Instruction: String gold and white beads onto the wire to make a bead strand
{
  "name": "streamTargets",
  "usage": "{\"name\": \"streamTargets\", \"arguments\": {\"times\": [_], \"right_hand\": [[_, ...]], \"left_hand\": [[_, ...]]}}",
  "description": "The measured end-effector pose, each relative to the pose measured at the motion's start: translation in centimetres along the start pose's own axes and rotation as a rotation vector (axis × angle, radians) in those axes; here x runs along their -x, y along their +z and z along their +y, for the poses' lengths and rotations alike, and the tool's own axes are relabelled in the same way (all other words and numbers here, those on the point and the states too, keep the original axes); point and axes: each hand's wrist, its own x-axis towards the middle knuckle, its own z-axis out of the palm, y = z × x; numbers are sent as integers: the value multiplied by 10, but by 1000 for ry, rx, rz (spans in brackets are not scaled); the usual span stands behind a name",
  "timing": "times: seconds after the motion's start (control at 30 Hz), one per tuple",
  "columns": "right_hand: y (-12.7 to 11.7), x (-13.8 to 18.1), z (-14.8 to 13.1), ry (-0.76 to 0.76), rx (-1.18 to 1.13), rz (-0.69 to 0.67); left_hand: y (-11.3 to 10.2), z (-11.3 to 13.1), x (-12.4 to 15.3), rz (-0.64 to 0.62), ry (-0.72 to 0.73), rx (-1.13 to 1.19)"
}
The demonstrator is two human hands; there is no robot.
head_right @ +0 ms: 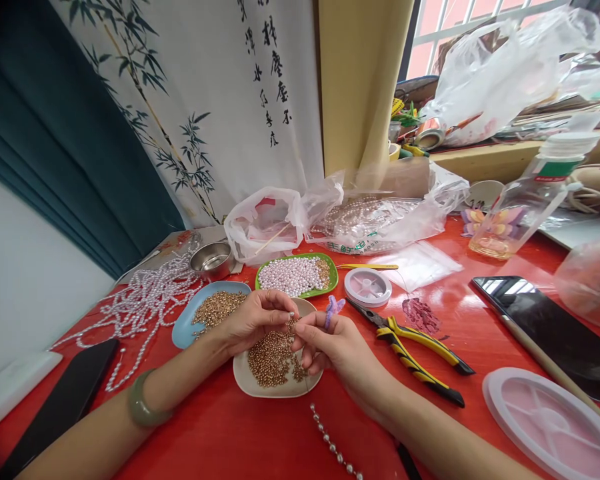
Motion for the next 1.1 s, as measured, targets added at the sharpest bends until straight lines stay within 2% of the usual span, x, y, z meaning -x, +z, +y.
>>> {"name": "streamTargets", "arguments": {"times": [0.77, 1.1], "right_hand": [[2, -1, 0, 0, -17, 82], [1, -1, 2, -30, 9, 61]], "left_hand": [[1, 0, 3, -67, 42, 5], [4, 2, 4, -82, 113, -75]]}}
